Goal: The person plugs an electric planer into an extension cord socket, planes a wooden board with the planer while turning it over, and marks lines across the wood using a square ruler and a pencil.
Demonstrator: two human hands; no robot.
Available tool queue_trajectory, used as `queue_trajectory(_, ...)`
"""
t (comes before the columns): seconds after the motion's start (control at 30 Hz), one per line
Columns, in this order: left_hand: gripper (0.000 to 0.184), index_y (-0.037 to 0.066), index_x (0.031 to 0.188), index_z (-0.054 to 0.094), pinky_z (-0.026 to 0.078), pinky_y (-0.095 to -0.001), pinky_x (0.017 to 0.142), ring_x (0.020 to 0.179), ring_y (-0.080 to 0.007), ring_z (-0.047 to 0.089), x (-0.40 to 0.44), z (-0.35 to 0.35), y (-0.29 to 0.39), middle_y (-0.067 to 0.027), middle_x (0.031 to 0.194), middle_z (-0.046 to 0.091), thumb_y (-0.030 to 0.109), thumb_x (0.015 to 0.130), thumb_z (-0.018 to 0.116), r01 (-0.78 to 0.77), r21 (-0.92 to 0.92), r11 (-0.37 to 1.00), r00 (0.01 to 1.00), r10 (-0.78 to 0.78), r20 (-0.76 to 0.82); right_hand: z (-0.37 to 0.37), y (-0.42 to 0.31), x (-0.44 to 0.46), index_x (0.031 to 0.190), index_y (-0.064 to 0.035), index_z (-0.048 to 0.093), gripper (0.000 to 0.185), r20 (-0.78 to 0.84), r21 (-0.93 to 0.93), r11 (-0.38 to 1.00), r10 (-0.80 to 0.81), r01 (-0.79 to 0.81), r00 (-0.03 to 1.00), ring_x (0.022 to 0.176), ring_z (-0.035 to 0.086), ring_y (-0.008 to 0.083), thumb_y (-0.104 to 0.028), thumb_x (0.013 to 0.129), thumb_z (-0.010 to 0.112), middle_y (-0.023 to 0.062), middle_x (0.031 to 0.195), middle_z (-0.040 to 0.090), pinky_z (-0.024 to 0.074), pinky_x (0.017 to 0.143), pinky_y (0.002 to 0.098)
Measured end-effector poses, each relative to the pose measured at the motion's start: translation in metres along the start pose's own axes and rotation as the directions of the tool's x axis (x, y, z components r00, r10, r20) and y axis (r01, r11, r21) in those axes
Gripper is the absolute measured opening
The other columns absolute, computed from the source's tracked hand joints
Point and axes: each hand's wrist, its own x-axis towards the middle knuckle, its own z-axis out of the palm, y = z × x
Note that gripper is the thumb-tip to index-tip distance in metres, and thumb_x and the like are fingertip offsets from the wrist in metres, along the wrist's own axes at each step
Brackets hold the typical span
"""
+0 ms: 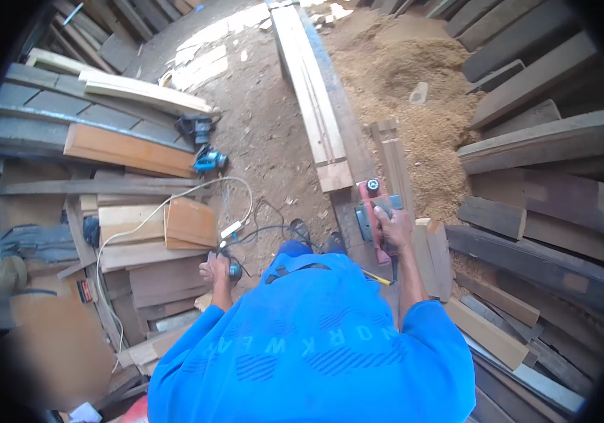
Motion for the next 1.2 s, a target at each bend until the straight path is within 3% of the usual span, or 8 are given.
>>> queue_trajectory(0.17, 0.029, 0.01, 0.116, 0.068, 0.048, -0.0464, 0.084, 0.095, -0.0259, 0.056, 0.024, 0.021, -0.012, -0.0137, 0.097, 0.057, 0.023, 0.091, 0.059, 0.289, -0.597, 0.749, 0.954, -0.277, 0.114, 0.015, 0.032, -0.014, 0.093, -0.0108, 0.062, 0.026, 0.127, 0.3, 0.95, 0.054, -0.09, 0.99, 0.05, 0.053, 0.0091, -0.035, 0.096, 0.069, -0.0026, 0.065, 0.055, 0.044, 0.047, 0.0276)
queue_trajectory(0.23, 0.015, 0.005, 0.101, 0.065, 0.05, -0.038, 0.061, 0.062, -0.0138, 0.052, 0.046, 0.04, -0.019, 0.0004, 0.064, 0.049, 0.01, 0.09, 0.056, 0.238, -0.966, 0.102, 0.966, -0.127, 0.224, 0.016, 0.045, -0.016, 0.092, -0.0113, 0.061, 0.026, 0.153, 0.307, 0.941, 0.1, -0.143, 0.983, 0.051, 0.055, 0.0096, -0.035, 0.096, 0.069, -0.0019, 0.065, 0.056, 0.0448, 0.049, 0.0271)
queue_trajectory(0.43, 0.023, 0.003, 0.094, 0.059, 0.04, -0.0244, 0.055, 0.057, -0.0132, 0.044, 0.123, -0.069, 0.027, -0.0014, 0.076, 0.052, 0.018, 0.102, 0.043, 0.177, -0.497, -0.849, 0.939, -0.006, 0.344, 0.011, 0.042, -0.006, 0.093, -0.0093, 0.061, 0.029, 0.246, 0.29, 0.937, 0.122, -0.193, 0.962, 0.053, 0.055, 0.0117, -0.037, 0.096, 0.068, -0.0005, 0.065, 0.056, 0.0457, 0.051, 0.0267)
queue_trajectory(0.57, 0.031, 0.008, 0.121, 0.067, 0.025, -0.0251, 0.042, 0.044, -0.007, 0.03, 0.12, -0.207, 0.111, 0.0055, 0.059, 0.049, 0.03, 0.109, 0.048, 0.273, -0.648, -0.711, 0.949, 0.307, 0.063, 0.014, 0.051, -0.001, 0.095, -0.0089, 0.061, 0.029, 0.228, 0.245, 0.953, 0.122, -0.178, 0.966, 0.054, 0.056, 0.0121, -0.037, 0.097, 0.068, 0.0, 0.066, 0.058, 0.0462, 0.052, 0.0268)
queue_trajectory(0.77, 0.056, 0.003, 0.147, 0.049, 0.039, -0.0201, 0.055, 0.056, -0.0053, 0.048, -0.157, -0.332, 0.196, 0.0005, 0.07, 0.064, 0.038, 0.104, 0.06, -0.134, -0.778, -0.614, 0.262, 0.735, -0.625, 0.014, 0.06, -0.001, 0.094, -0.0081, 0.062, 0.03, 0.18, 0.223, 0.964, 0.109, -0.149, 0.978, 0.055, 0.058, 0.012, -0.037, 0.097, 0.067, 0.0011, 0.068, 0.061, 0.0471, 0.052, 0.0278)
queue_trajectory(0.93, 0.028, 0.003, 0.112, 0.075, 0.055, -0.0452, 0.088, 0.104, -0.0343, 0.07, -0.036, 0.115, 0.172, -0.023, 0.115, 0.073, 0.021, 0.096, 0.06, -0.759, -0.509, 0.406, 0.292, 0.911, 0.291, 0.016, 0.055, -0.016, 0.105, -0.0072, 0.063, 0.034, 0.13, 0.263, 0.96, 0.058, -0.091, 0.99, 0.057, 0.06, 0.0116, -0.04, 0.098, 0.067, 0.0017, 0.07, 0.063, 0.0507, 0.054, 0.0278)
queue_trajectory(1.03, 0.025, 0.007, 0.091, 0.075, 0.053, -0.0366, 0.072, 0.077, -0.0188, 0.064, -0.046, 0.124, 0.106, -0.0072, 0.079, 0.069, 0.021, 0.1, 0.057, -0.299, -0.665, 0.685, 0.4, 0.722, 0.564, 0.012, 0.047, -0.023, 0.118, -0.0089, 0.06, 0.042, 0.121, 0.247, 0.968, 0.008, -0.038, 0.993, 0.058, 0.062, 0.0116, -0.045, 0.099, 0.066, 0.0021, 0.073, 0.064, 0.053, 0.056, 0.0265)
queue_trajectory(1.2, 0.017, 0.008, 0.114, 0.065, 0.05, -0.0258, 0.068, 0.078, -0.0101, 0.059, -0.057, -0.049, 0.151, -0.0015, 0.086, 0.064, 0.019, 0.105, 0.057, 0.451, -0.877, -0.166, 0.56, 0.818, 0.133, 0.012, 0.061, -0.011, 0.11, -0.0081, 0.063, 0.038, 0.16, 0.242, 0.96, 0.1, -0.137, 0.982, 0.055, 0.059, 0.0095, -0.044, 0.1, 0.064, 0.0001, 0.07, 0.061, 0.0499, 0.051, 0.0258)
